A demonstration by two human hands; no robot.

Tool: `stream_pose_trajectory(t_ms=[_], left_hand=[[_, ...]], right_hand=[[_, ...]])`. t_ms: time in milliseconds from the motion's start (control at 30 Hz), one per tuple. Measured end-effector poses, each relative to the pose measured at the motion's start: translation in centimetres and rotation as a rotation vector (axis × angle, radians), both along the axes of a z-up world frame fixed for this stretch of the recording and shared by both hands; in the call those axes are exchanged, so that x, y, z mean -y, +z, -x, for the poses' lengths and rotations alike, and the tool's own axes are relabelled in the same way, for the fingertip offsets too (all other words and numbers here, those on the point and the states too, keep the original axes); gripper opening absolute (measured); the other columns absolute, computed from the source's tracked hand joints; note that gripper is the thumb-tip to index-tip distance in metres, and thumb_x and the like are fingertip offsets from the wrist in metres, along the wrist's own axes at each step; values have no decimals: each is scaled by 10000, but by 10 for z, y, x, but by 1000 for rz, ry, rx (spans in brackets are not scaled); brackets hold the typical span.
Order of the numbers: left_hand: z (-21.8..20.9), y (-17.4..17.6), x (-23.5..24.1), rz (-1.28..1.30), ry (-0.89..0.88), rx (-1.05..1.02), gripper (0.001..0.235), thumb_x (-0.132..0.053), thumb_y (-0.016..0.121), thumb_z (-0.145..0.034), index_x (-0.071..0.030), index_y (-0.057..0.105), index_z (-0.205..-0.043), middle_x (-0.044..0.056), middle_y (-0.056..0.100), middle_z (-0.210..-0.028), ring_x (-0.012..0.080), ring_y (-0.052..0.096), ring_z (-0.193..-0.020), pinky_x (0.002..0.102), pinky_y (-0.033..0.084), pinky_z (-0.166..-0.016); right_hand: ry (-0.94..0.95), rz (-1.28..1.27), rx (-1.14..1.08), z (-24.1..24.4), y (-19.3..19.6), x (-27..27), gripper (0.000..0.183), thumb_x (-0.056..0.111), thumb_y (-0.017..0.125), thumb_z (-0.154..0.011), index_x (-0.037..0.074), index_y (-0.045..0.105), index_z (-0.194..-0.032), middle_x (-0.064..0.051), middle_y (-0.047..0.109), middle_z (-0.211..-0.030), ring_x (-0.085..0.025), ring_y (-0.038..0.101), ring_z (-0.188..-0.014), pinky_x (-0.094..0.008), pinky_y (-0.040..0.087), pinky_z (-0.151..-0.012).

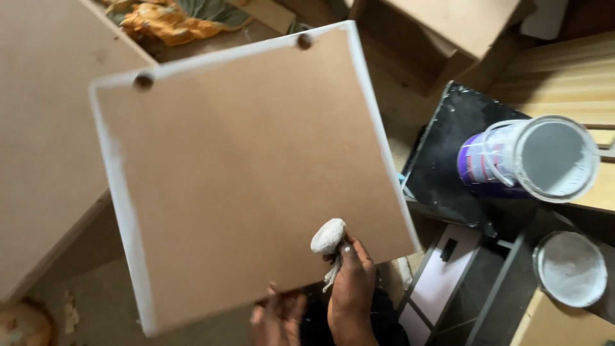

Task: Painting the edges of wooden furniture panels using a sponge applicator and white paint.

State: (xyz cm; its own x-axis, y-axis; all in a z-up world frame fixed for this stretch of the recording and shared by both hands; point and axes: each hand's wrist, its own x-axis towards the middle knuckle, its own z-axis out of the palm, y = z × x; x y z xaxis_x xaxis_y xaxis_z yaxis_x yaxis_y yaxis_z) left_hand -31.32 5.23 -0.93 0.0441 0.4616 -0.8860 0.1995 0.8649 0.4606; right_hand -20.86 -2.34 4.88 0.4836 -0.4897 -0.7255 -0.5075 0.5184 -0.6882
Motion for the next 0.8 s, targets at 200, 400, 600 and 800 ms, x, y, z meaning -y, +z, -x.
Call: stream_pose_trajectory(t_ms=[200,400,600,800], left_hand=[[49,-48,124,-614,-1277,-316,317,-671,609,-775,-562,818,-988,101,814,-753,412,753,-737,466,513,-623],[-48,63,170,664,143,28,642,-425,565,-911,-141,556,-1487,59,595,-1567,306,440,-1517,510,323,-1190],[-65,40,195,752,189,234,797,-629,491,-858,-90,581,-1438,93,514,-1599,277,391,-1541,479,316,-1233],[-112,59,191,508,-437,113,342,-272,595,-953,-19,673,-1169,197,701,-981,242,559,-640,350,473,-536]], right_hand=[[43,276,-173,-27,-19,75,600,212,498,-871,44,555,-1444,-119,631,-1426,-213,605,-1292,-311,453,-1071],[112,121,362,-86,-80,154,312,144,505,-890,81,705,-1121,-53,699,-966,-133,668,-872,-243,544,-693],[561,171,558,-134,-64,156,342,290,571,-893,26,705,-1065,-53,682,-1000,-134,624,-918,-237,481,-807],[358,-31,521,-150,-61,169,358,231,558,-881,49,693,-1159,-62,702,-954,-140,637,-831,-275,501,-676]])
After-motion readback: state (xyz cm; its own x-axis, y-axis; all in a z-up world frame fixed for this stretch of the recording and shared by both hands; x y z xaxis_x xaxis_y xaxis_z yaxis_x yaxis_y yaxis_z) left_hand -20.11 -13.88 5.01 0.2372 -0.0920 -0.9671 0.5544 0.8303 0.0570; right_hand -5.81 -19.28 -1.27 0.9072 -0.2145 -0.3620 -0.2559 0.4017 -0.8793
